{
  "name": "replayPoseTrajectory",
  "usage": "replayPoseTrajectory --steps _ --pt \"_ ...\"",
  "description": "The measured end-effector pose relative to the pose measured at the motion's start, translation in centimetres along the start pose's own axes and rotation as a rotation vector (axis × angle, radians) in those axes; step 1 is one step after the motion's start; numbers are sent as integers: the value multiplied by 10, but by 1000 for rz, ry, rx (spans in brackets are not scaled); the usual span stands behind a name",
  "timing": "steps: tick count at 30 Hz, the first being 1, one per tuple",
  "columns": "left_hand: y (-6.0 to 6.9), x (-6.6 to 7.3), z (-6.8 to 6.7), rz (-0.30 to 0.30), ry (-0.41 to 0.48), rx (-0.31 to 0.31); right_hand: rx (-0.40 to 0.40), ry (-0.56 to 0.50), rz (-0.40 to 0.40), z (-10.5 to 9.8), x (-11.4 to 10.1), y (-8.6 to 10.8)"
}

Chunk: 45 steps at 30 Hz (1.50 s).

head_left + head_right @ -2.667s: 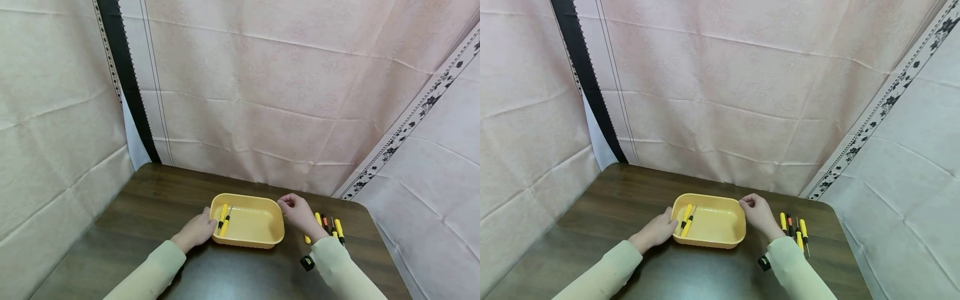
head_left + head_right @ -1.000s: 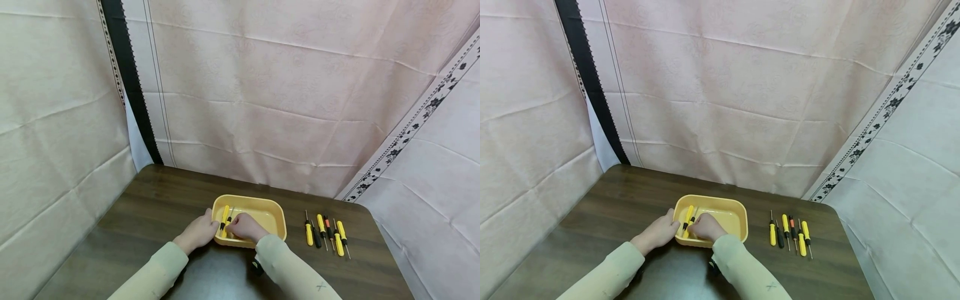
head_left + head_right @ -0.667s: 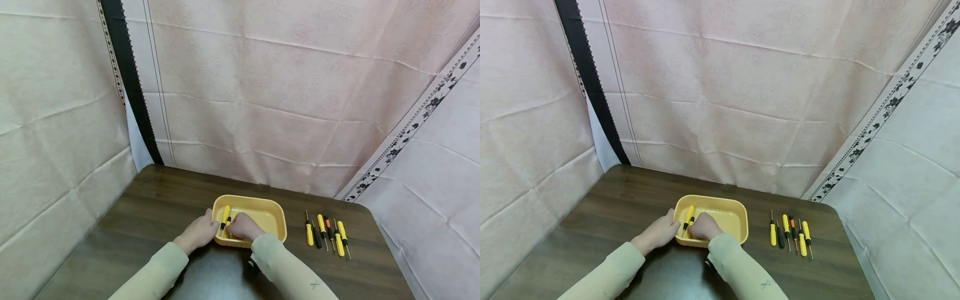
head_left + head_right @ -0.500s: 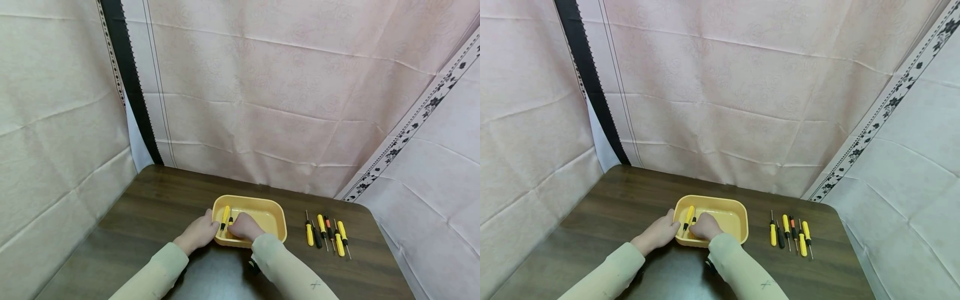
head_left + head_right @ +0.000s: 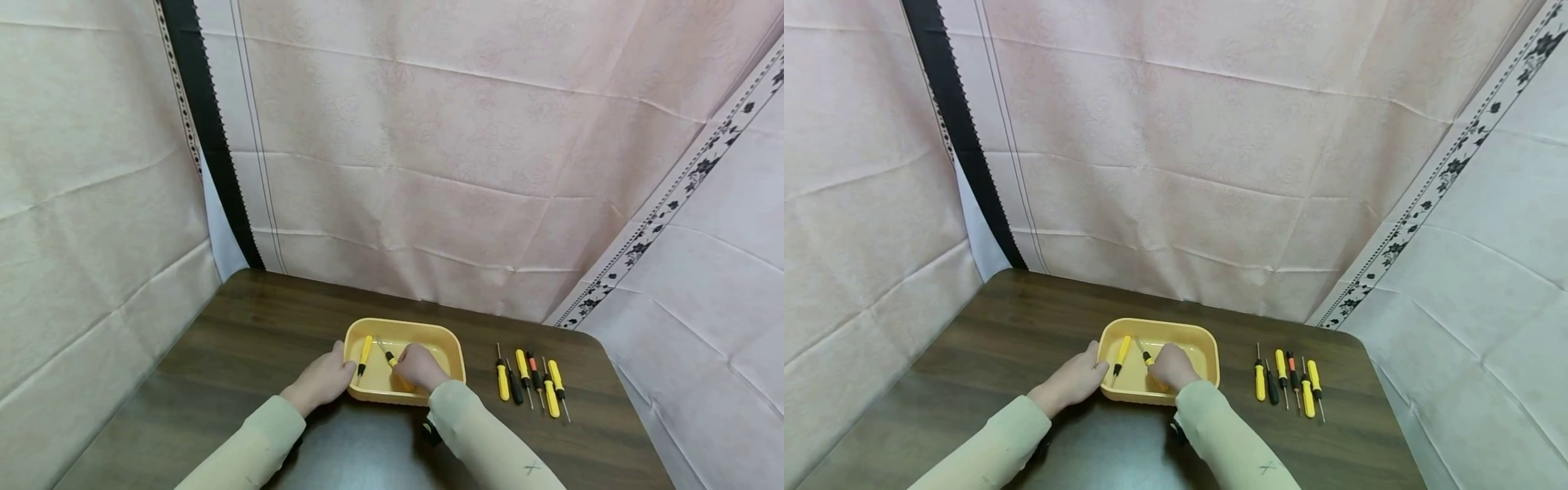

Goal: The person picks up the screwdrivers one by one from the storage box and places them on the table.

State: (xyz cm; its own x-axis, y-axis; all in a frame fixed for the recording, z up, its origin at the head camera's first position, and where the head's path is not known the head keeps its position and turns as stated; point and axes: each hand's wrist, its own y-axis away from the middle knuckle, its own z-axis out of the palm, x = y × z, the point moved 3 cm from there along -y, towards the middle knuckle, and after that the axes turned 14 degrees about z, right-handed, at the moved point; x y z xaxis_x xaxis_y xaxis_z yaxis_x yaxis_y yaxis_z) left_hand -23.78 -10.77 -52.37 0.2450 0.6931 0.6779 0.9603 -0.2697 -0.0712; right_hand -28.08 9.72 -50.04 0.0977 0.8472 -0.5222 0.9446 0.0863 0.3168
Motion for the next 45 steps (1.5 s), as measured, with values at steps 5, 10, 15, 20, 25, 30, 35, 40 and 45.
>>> replayPoseTrajectory --steps 5,10,15,20,25,30,35,40,45 --pt "1 0 -1 2 -7 3 33 0 -11 1 -1 0" --pt "1 0 0 -2 -2 3 39 -7 28 2 0 0" --pt "1 1 0 -7 6 1 38 -4 32 3 0 0" --pt "1 1 0 1 6 1 39 10 8 4 1 2" --pt "1 1 0 9 -2 5 24 12 25 1 2 5" --pt "0 0 0 12 -2 8 15 45 -7 -2 2 7" --pt "1 -1 0 8 5 -1 15 81 -121 -7 2 12" --pt "1 -1 -1 5 11 -6 30 16 -185 -22 5 15" --pt "0 -1 -1 1 26 -11 15 -140 -138 -45 18 16"
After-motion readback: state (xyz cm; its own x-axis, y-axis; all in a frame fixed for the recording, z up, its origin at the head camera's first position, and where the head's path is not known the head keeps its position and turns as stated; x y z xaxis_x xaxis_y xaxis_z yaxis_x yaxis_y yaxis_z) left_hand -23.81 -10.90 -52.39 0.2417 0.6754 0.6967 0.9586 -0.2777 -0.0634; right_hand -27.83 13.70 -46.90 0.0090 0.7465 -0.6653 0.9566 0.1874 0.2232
